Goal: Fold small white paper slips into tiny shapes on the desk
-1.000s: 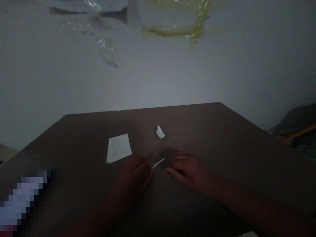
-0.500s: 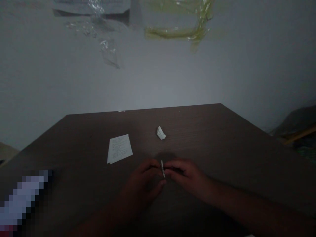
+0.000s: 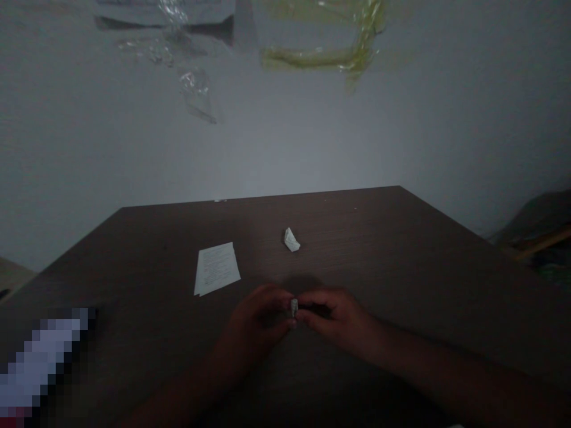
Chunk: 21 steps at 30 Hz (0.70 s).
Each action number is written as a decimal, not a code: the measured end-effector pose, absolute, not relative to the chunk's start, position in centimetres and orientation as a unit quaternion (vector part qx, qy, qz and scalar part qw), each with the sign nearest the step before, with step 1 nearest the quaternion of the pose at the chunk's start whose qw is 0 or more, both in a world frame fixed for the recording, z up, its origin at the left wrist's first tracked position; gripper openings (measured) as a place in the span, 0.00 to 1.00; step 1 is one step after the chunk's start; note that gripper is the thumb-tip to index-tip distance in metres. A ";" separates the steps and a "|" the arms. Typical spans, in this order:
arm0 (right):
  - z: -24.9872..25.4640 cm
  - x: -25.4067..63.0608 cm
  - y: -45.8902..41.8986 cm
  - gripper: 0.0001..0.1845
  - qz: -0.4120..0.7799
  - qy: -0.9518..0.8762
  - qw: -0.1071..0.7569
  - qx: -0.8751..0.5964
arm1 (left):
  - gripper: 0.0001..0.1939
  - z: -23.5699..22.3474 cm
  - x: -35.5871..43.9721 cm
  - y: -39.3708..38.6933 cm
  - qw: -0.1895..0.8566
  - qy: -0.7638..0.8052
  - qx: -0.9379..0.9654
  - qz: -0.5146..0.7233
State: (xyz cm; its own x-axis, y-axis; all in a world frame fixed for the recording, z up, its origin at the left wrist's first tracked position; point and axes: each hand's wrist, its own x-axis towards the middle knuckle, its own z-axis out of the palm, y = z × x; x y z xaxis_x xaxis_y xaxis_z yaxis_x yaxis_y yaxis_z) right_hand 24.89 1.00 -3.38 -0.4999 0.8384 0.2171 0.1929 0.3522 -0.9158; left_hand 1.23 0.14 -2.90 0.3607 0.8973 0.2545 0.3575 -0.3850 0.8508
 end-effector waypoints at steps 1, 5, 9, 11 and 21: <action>-3.3 24.9 0.9 0.08 0.440 -0.747 0.358 -0.348 | 0.09 -2.9 1.3 0.2 0.379 0.422 0.733 0.375; -3.0 24.8 0.5 0.08 0.388 -0.766 0.363 -0.361 | 0.10 -3.1 1.9 0.0 0.420 0.416 0.701 0.399; -3.1 24.7 0.2 0.12 0.348 -0.772 0.386 -0.366 | 0.10 -3.1 2.6 -0.4 0.442 0.418 0.673 0.420; -3.3 24.7 0.2 0.10 0.351 -0.767 0.400 -0.358 | 0.10 -3.0 2.7 -0.5 0.471 0.420 0.647 0.428; -4.0 25.1 0.7 0.10 0.406 -0.736 0.418 -0.344 | 0.14 -2.7 1.9 0.0 0.577 0.441 0.582 0.366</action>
